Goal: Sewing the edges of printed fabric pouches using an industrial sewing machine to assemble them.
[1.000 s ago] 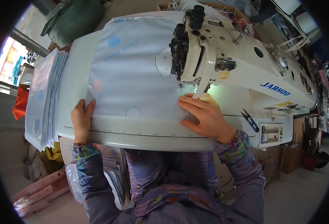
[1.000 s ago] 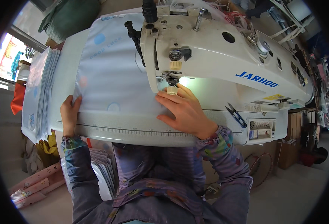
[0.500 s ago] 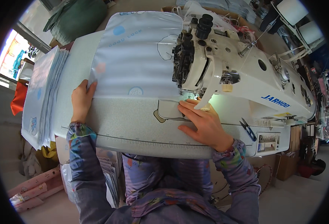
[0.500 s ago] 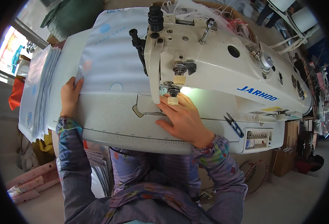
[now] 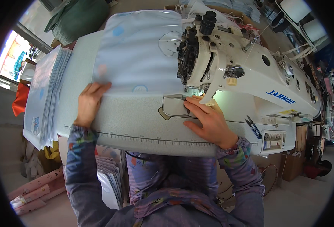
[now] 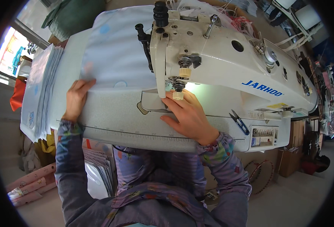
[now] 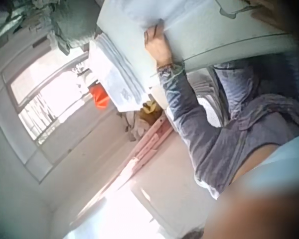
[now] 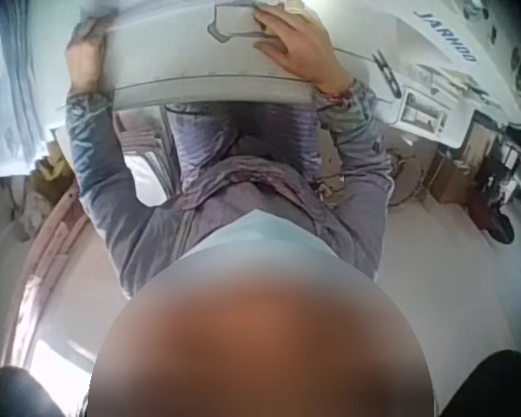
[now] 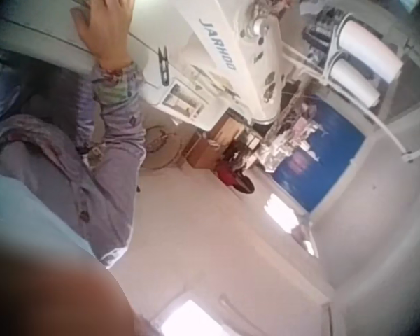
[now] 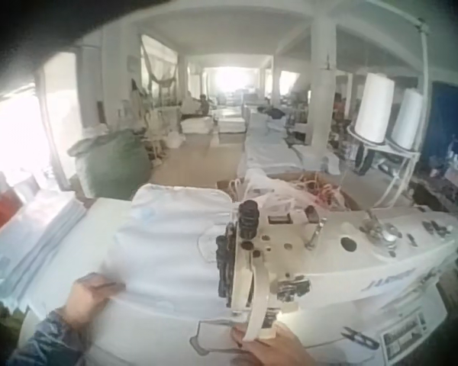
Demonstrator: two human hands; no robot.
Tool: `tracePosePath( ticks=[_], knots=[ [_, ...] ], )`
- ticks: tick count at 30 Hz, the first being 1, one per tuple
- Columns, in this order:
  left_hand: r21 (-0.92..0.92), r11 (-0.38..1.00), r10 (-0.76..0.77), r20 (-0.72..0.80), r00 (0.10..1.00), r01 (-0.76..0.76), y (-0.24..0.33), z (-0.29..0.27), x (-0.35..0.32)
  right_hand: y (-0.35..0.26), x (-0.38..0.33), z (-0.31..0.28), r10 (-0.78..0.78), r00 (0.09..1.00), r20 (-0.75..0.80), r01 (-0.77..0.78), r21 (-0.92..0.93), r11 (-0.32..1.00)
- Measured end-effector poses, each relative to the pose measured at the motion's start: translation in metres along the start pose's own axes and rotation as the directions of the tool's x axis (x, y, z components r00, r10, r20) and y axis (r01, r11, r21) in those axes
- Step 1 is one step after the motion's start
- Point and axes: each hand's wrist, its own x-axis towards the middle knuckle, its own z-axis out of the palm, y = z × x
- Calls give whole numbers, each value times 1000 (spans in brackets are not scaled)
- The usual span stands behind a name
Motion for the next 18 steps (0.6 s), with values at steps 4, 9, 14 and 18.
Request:
tracePosePath(
  ticks=[4,9,14,18],
  knots=[
    [-37,999,3,153,988,3,56,-43,-54,3,-6,-3,-64,996,-60,66,47,997],
    [-322,945,29,281,959,66,186,-77,-109,-27,10,9,-108,992,-63,110,37,993],
    [-516,836,-3,332,943,185,250,-71,-104,-19,-1,14,116,977,-177,-146,-169,975],
    [-591,784,31,342,939,189,262,-58,-101,-17,-3,12,85,978,-192,-113,-139,984]
  ],
)
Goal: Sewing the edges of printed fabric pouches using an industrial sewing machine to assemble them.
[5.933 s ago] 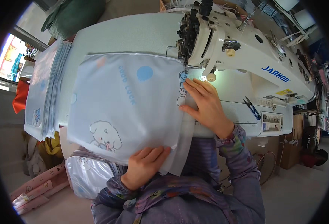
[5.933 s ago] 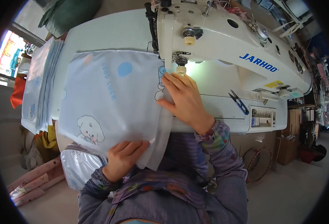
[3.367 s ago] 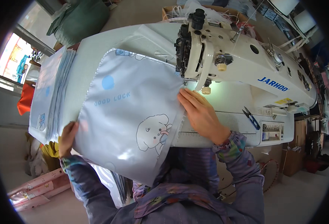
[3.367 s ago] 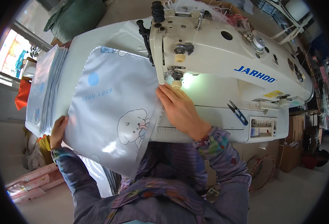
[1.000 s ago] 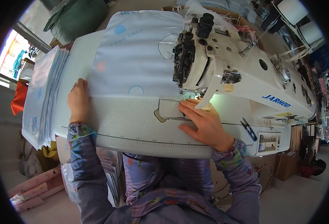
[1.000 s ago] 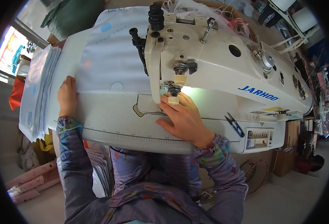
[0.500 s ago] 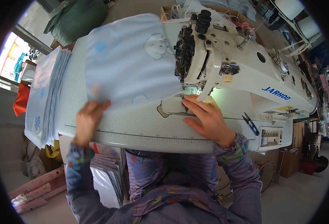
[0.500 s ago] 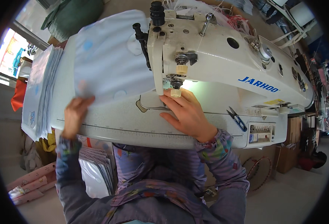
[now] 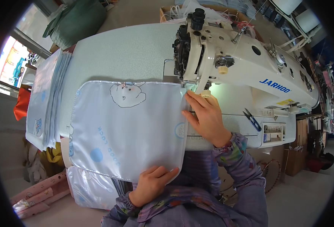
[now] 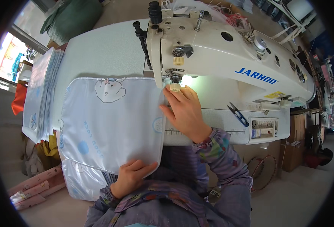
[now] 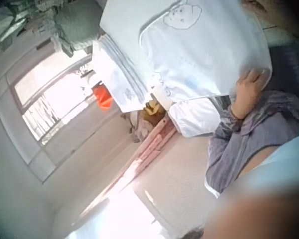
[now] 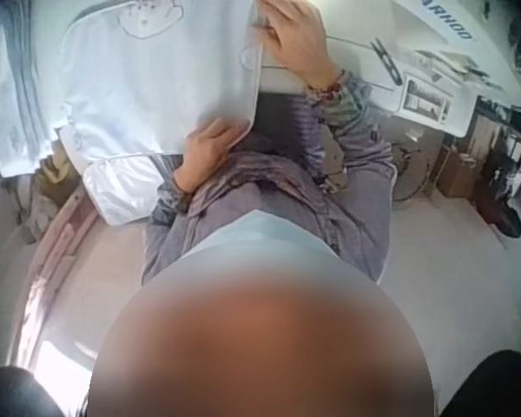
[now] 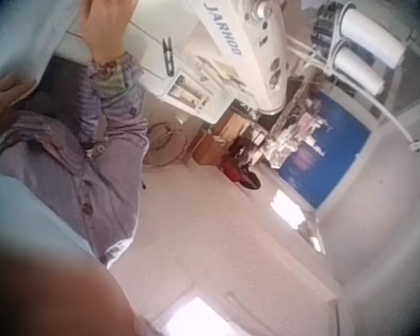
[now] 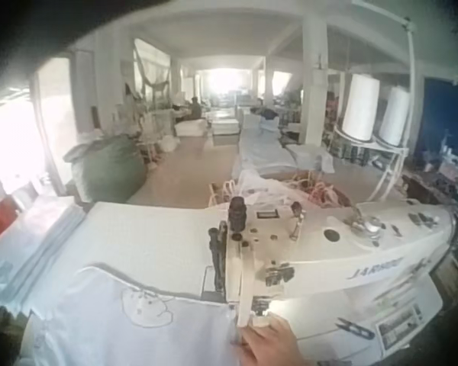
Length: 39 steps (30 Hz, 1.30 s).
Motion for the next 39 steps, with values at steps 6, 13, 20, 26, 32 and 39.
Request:
tracePosePath(
  ticks=[6,13,20,26,32,39],
  knots=[
    [6,999,-49,1,999,49,4,-4,26,3,0,-2,33,999,-5,-33,60,998],
    [90,995,-29,-90,995,38,-4,-3,69,3,2,-3,25,1000,6,-25,74,997],
    [224,974,65,-167,984,-26,-24,-6,98,4,2,-1,10,1000,13,-11,65,998],
    [161,986,72,-224,972,-36,-43,-9,120,3,3,-2,14,999,32,-16,49,999],
    [181,977,156,-266,951,-109,-67,-15,150,6,1,0,8,1000,24,-9,58,998],
    [180,969,210,-254,944,-167,-98,-23,183,2,5,-2,7,999,31,-8,37,999]
  ],
)
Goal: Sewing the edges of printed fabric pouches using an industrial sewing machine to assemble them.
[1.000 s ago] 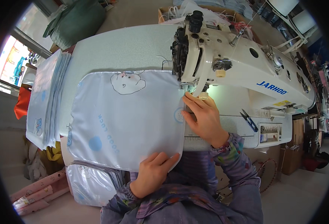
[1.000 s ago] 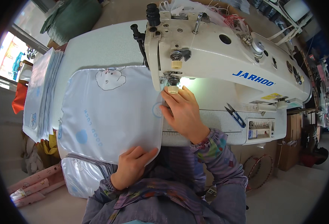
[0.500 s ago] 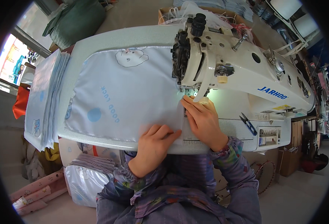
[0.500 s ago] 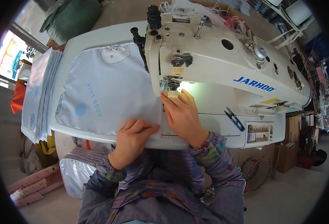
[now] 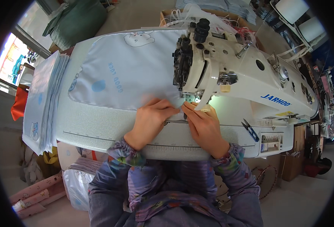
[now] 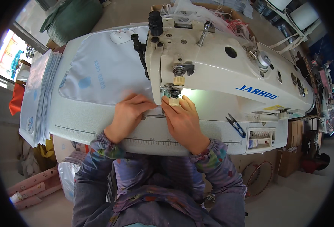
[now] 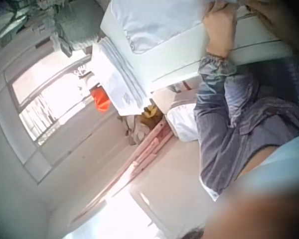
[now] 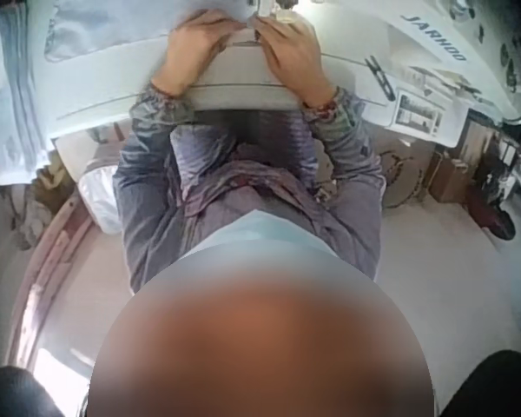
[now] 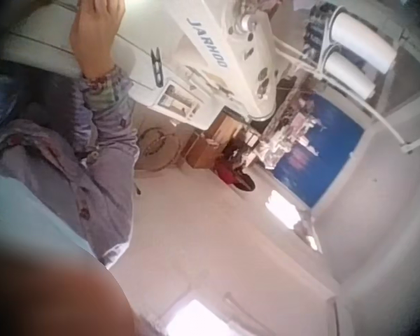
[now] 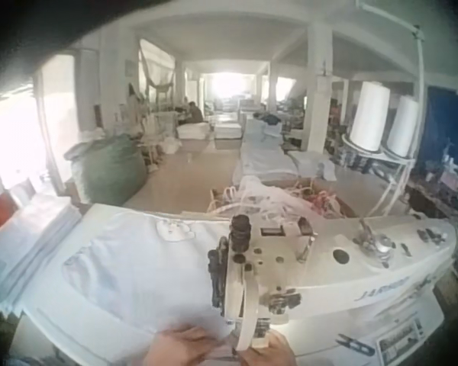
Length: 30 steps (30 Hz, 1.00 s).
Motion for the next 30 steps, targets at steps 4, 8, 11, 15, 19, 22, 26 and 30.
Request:
tracePosePath(
  ticks=[4,8,11,15,19,22,26,30],
  knots=[
    [5,1000,26,2,1000,-26,-17,4,16,1,0,3,-8,1000,-18,8,-4,1000],
    [24,999,43,-11,999,-43,-29,10,30,1,0,2,8,1000,-10,-8,1,1000],
    [15,999,30,-36,999,-30,-34,13,38,1,-1,4,15,1000,-17,-14,18,1000],
    [10,1000,19,-114,993,-18,-35,19,40,2,-1,4,55,999,0,-55,51,997],
    [-8,1000,6,-152,988,-7,-34,21,38,0,-1,3,95,995,5,-95,96,991],
    [60,998,19,-227,974,-5,-38,17,37,0,2,5,41,999,-18,-40,41,998],
    [182,974,-79,-286,955,135,-47,-8,12,-9,2,10,-12,1000,0,12,156,988],
    [45,916,-356,-368,859,399,-14,-50,-92,-45,5,16,-203,978,56,192,163,968]
  ],
)
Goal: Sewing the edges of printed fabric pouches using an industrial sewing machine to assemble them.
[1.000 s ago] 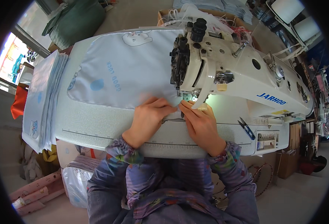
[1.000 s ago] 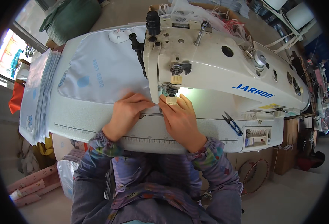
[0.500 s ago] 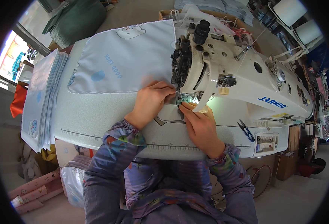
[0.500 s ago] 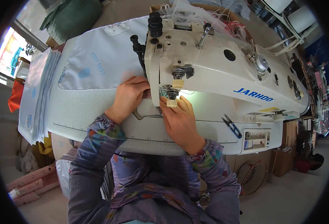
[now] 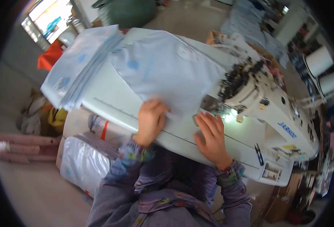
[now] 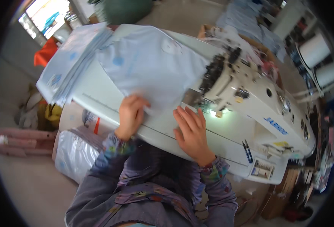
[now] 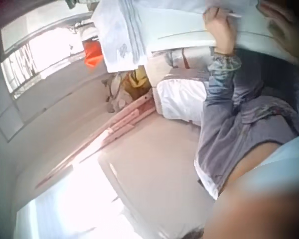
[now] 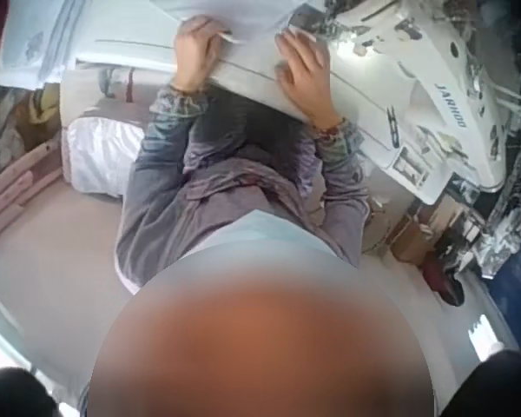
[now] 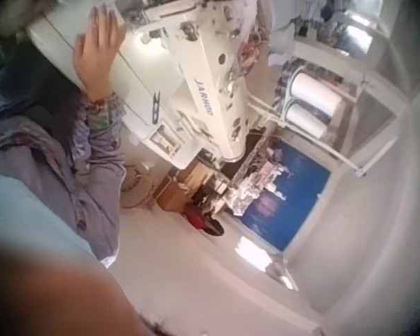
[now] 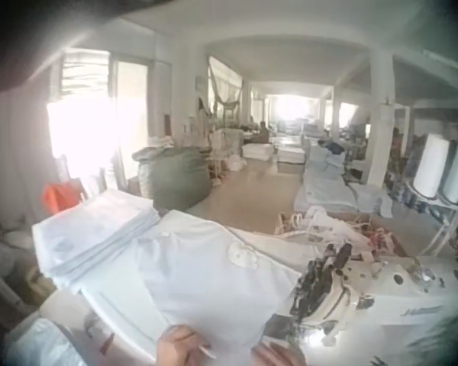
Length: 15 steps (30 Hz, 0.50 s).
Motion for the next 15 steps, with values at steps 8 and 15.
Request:
tracePosePath(
  ticks=[8,15],
  knots=[
    [-608,678,-724,-451,522,414,7,-96,-207,-106,7,62,-313,939,144,305,74,949],
    [-778,44,-955,151,254,627,-39,-162,-329,-166,-60,92,-534,752,387,314,502,806]
  ],
)
